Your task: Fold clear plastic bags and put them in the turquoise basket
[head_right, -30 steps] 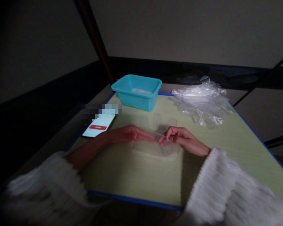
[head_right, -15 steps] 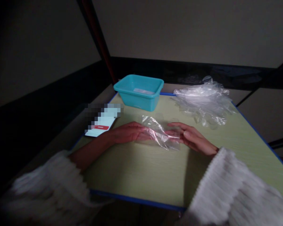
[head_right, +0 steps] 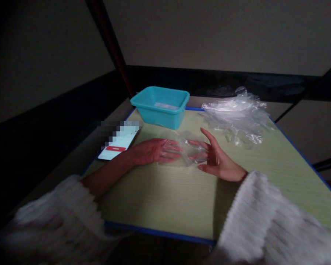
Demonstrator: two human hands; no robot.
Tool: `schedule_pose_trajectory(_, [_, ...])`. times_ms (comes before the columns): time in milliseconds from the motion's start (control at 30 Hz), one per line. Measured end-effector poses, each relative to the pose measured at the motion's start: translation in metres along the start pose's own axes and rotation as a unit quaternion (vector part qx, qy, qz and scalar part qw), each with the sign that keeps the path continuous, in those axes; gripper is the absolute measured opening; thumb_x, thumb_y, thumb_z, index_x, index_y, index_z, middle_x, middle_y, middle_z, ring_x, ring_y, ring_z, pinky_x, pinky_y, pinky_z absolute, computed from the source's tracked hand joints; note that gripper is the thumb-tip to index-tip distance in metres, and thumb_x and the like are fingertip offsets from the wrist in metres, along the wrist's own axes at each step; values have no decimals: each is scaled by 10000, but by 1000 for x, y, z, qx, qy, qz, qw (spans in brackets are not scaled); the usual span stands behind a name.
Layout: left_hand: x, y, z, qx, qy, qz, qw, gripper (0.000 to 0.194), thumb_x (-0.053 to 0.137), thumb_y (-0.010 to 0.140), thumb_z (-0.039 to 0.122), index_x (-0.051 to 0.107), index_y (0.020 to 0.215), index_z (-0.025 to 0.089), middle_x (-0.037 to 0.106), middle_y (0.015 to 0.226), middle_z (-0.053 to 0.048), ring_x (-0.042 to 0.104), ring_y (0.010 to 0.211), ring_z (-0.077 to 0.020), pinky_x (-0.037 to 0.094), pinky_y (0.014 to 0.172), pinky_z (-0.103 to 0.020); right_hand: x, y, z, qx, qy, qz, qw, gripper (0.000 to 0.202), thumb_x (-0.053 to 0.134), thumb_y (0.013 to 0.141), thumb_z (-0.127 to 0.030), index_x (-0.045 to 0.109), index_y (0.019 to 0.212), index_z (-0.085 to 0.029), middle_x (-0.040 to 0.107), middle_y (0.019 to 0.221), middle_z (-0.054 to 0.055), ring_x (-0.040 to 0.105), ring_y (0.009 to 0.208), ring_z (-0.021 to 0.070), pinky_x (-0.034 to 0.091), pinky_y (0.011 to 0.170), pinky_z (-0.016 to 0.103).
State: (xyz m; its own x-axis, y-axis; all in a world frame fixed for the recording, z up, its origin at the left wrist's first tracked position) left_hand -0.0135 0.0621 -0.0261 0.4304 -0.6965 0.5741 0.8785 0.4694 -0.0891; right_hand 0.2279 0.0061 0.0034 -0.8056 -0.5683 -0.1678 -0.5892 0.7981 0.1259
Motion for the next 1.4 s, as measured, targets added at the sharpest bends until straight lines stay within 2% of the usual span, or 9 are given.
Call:
schedule_pose_trajectory(133, [-3,0,-1,-1,-6,14,1000,340,445,906,224,542,1225,158,595,1224,-119,571,1126,-263,389,973,-433,0,2,6,-7,-26,11,1000,834,572,832,-179,26,1435,-360,377,1406,123,541,1146,211,517,850,358])
schedule_pose_trajectory(267, [-3,1,-1,22,-3,30,999,352,477,891,240,523,1237,188,574,1258,-127,565,1138,-252,421,944,-423,-1,3,9,0,-53,18,998,798,529,849,-173,16,1437,-340,377,1401,149,560,1102,216,531,793,365])
schedule_pose_trajectory(467, [-5,-1,2,54,37,45,997,552,531,850,184,372,1377,224,565,1271,-137,558,1153,-270,417,958,-432,-1,3,11,14,-59,54,997,758,522,857,-204,47,1428,-354,374,1417,146,592,1036,213,543,770,376])
schedule_pose_trajectory(600, [-4,-5,2,77,80,98,989,714,606,795,143,286,1427,231,572,1260,-154,585,1115,-270,438,930,-404,0,3,10,22,-52,74,996,781,548,844,-224,42,1420,-372,354,1433,133,583,1073,229,544,798,399])
schedule_pose_trajectory(733, [7,-5,4,80,133,171,973,804,661,747,124,259,1440,192,610,1197,-179,627,1033,-276,472,845,-369,-1,2,9,16,-47,97,994,821,593,803,-210,71,1407,-404,311,1457,113,598,1063,238,551,803,419])
schedule_pose_trajectory(933, [16,-3,9,75,214,234,945,951,727,709,169,151,1467,188,635,1153,-177,657,940,-254,489,778,-339,-4,4,9,-4,-39,142,989,768,612,790,-198,166,1373,-424,308,1441,67,579,1101,240,517,904,469])
schedule_pose_trajectory(1100, [10,-1,5,92,205,228,947,1009,710,714,140,49,1472,216,566,1254,-196,654,969,-233,495,782,-319,-7,8,10,-1,-67,170,983,745,616,789,-220,183,1363,-416,312,1440,76,581,1095,257,524,891,474])
schedule_pose_trajectory(1233, [2,-1,4,124,205,216,946,987,708,716,145,76,1469,226,538,1286,-199,649,997,-235,501,792,-312,-8,11,12,-6,-91,181,979,732,613,792,-231,196,1368,-406,344,1421,86,600,1059,250,534,869,463])
schedule_pose_trajectory(1400, [0,0,6,152,226,226,935,932,712,701,127,174,1458,194,600,1216,-175,650,992,-228,502,822,-315,-8,12,13,-7,-106,189,976,725,613,797,-242,207,1374,-408,356,1414,87,599,1054,255,549,833,449])
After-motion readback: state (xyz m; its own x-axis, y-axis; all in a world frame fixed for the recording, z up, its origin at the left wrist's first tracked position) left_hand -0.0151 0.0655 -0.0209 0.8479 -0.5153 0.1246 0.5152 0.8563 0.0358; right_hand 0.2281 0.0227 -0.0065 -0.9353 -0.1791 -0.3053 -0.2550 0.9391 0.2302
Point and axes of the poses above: each hand's wrist, its own y-axis towards the middle knuckle, its own x-axis out of the palm, z = x × y, the point moved 2 cm from there along y, towards the middle knuckle
